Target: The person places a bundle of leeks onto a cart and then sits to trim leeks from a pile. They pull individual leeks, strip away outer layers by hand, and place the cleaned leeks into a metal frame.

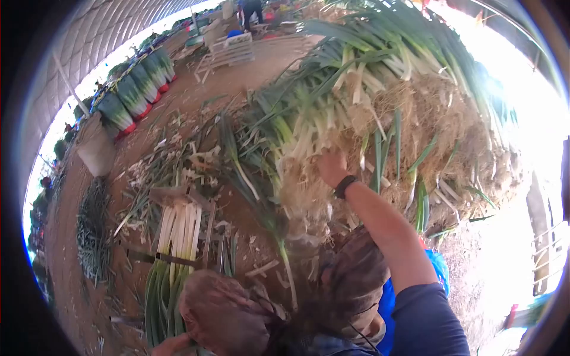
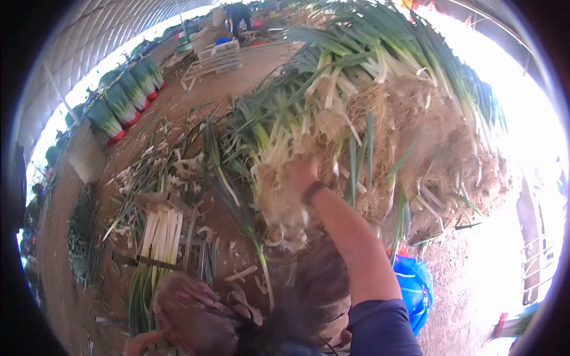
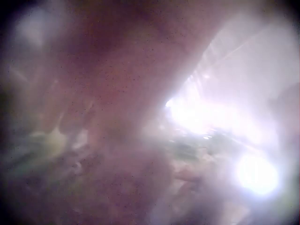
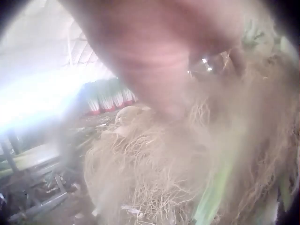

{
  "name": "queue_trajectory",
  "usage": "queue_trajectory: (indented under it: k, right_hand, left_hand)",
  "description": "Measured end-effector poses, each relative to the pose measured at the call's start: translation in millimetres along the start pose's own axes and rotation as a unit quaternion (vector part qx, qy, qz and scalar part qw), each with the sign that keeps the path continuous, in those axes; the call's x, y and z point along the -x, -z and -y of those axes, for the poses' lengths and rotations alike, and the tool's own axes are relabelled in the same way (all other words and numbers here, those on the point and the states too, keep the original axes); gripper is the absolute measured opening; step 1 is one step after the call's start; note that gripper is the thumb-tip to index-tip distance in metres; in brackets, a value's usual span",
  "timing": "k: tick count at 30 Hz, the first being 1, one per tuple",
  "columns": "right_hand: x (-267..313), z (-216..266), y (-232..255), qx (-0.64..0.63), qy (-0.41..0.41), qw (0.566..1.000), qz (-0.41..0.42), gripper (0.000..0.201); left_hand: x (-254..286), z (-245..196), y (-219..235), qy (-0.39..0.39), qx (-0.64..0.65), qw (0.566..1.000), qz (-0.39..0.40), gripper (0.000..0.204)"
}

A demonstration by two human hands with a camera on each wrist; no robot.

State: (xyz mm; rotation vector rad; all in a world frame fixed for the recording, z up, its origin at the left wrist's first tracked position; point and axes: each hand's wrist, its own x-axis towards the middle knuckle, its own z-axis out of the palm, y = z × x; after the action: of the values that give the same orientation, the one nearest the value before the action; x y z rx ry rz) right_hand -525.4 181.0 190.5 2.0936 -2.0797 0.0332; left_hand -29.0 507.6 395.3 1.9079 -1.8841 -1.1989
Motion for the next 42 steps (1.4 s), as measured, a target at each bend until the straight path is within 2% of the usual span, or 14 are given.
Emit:
queue_trajectory:
  k: [8, 10, 12, 15, 17, 19, 21, 23, 26, 29, 33, 35, 37, 42]
  right_hand:
    - [8.3, -9.3, 2.1, -0.030, 0.033, 0.994, 0.095, 0.017]
    - [16.9, -16.6, -11.5, -0.012, 0.053, 0.989, 0.134, 0.017]
    - [23.6, -22.1, -22.1, 0.009, 0.072, 0.982, 0.175, 0.017]
    - [20.4, -27.6, -15.7, -0.006, 0.106, 0.958, 0.267, 0.020]
    - [16.3, -21.2, 2.5, -0.087, 0.103, 0.938, 0.319, 0.029]
    - [12.2, -30.4, 12.1, -0.256, 0.329, 0.907, 0.060, 0.037]
    - [-12.8, -8.2, 46.9, -0.212, 0.234, 0.917, 0.245, 0.033]
    - [-28.5, 13.4, 61.1, -0.284, 0.219, 0.932, 0.043, 0.029]
    - [-78.2, 40.6, 114.4, -0.168, 0.102, 0.978, 0.072, 0.042]
    - [-129.5, -6.9, 104.7, 0.008, 0.147, 0.983, -0.107, 0.050]
    - [-192.9, -93.7, 107.3, 0.192, -0.044, 0.970, -0.143, 0.075]
    - [-201.7, -108.7, 134.6, 0.261, -0.191, 0.946, 0.024, 0.079]
    - [-215.5, -147.3, 122.2, 0.215, -0.273, 0.937, 0.035, 0.071]
    - [-218.6, -181.3, 143.8, 0.070, -0.240, 0.967, 0.053, 0.055]
  left_hand:
    - [-153.2, -134.9, -40.6, -0.287, 0.012, 0.955, 0.072, 0.040]
    - [-198.7, -156.1, -43.4, -0.210, 0.208, 0.955, 0.036, 0.034]
    - [-250.9, -179.4, -46.3, -0.279, 0.389, 0.877, -0.039, 0.030]
    - [-314.8, -181.6, -49.8, -0.274, 0.498, 0.822, -0.019, 0.030]
    - [-340.5, -163.6, -50.6, -0.270, 0.434, 0.858, -0.050, 0.029]
    - [-364.9, -152.2, -43.3, -0.268, 0.308, 0.906, -0.112, 0.026]
    - [-381.5, -157.5, -39.8, -0.277, 0.267, 0.911, -0.148, 0.025]
    - [-393.3, -157.1, -40.1, -0.281, 0.218, 0.914, -0.194, 0.026]
    - [-409.6, -155.3, -50.1, -0.365, 0.117, 0.888, -0.254, 0.030]
    - [-421.9, -157.7, -54.6, -0.408, 0.088, 0.872, -0.255, 0.026]
    - [-435.5, -159.0, -63.1, -0.373, 0.093, 0.901, -0.203, 0.023]
    - [-445.9, -158.3, -69.7, -0.381, 0.082, 0.898, -0.205, 0.023]
    - [-451.9, -158.1, -68.6, -0.384, 0.068, 0.897, -0.207, 0.023]
    - [-455.9, -158.9, -69.1, -0.376, 0.051, 0.907, -0.184, 0.020]
